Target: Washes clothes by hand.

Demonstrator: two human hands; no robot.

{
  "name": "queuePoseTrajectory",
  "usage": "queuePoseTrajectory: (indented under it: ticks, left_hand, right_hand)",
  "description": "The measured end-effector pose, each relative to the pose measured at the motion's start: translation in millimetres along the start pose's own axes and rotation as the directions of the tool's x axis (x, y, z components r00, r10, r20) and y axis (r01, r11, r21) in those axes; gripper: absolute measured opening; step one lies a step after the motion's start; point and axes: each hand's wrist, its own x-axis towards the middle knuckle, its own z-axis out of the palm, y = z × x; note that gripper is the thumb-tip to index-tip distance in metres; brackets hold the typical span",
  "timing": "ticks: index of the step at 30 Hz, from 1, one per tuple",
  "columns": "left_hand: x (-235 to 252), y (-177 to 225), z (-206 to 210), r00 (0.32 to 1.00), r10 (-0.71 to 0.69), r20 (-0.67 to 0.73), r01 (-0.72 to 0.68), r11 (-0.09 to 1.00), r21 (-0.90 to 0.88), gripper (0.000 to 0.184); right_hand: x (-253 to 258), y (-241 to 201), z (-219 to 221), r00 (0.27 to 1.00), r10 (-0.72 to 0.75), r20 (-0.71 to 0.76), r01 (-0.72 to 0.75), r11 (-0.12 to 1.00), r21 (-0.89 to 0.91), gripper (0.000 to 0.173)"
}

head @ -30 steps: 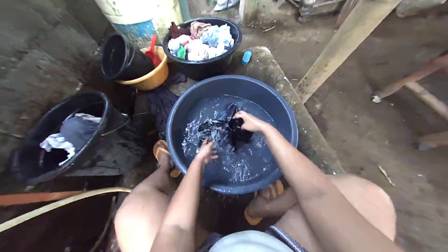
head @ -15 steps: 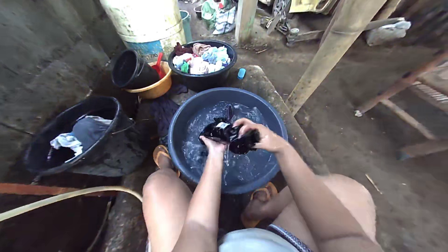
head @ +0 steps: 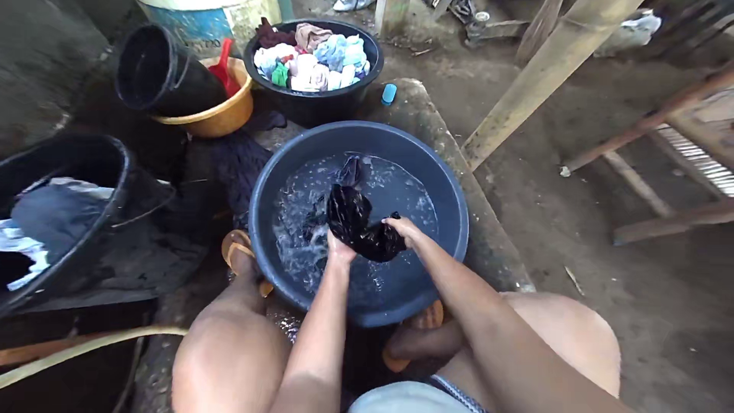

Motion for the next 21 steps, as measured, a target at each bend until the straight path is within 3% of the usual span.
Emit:
queuePoseTrajectory:
  ticks: [2, 4, 7, 8, 10, 11, 13, 15, 17, 19, 21]
  left_hand:
    - [13, 3, -23, 0.979, -0.159, 0.126, 0.138, 0.977, 0.160, 0.069]
    - [26, 8, -46, 0.931, -0.333, 0.152, 0.251, 0.883, 0.398, 0.069]
    - [42, 3, -58, 0.884, -0.462, -0.067, 0.345, 0.549, 0.762, 0.044]
    - [49, -4, -61, 0.901, -0.415, -0.122, 0.311, 0.424, 0.850, 0.038]
    - [59, -20, -59, 0.944, -0.291, -0.158, 0.199, 0.119, 0.973, 0.044]
    - [59, -29, -58, 0.961, -0.249, -0.122, 0.127, 0.001, 0.992, 0.042]
    - [54, -51, -50, 0.974, -0.204, -0.101, 0.083, -0.095, 0.992, 0.035]
    - [44, -68, -43, 0.962, -0.192, -0.196, 0.156, -0.207, 0.966, 0.056]
    - [41, -79, -56, 0.942, -0.203, -0.269, 0.159, -0.436, 0.886, 0.076]
    - [41, -82, -83, 0.952, -0.192, -0.237, 0.078, -0.597, 0.798, 0.069]
    - [45, -75, -103, 0.957, -0.204, -0.205, 0.033, -0.627, 0.778, 0.068]
  right_hand:
    - [31, 0, -9, 0.997, -0.058, -0.046, 0.055, 0.996, -0.076, 0.055]
    - [57, 7, -19, 0.989, -0.103, -0.105, 0.100, 0.994, -0.034, 0.063]
    - [93, 32, -27, 0.982, -0.081, -0.169, 0.090, 0.995, 0.046, 0.066]
    - [102, 44, -29, 0.981, -0.061, -0.185, 0.074, 0.995, 0.062, 0.068]
    - [113, 67, -27, 0.978, 0.002, -0.210, 0.019, 0.995, 0.097, 0.076]
    - [111, 79, -21, 0.976, 0.059, -0.212, -0.026, 0.988, 0.156, 0.079]
    - [95, 90, -6, 0.963, 0.216, -0.161, -0.154, 0.931, 0.330, 0.077]
    - [82, 102, 0, 0.940, 0.340, -0.014, -0.302, 0.854, 0.422, 0.067]
    - [82, 119, -1, 0.920, 0.375, 0.116, -0.389, 0.831, 0.399, 0.055]
    - [89, 117, -3, 0.906, 0.418, 0.068, -0.413, 0.833, 0.368, 0.047]
    - [98, 94, 3, 0.929, 0.364, -0.068, -0.325, 0.890, 0.318, 0.043]
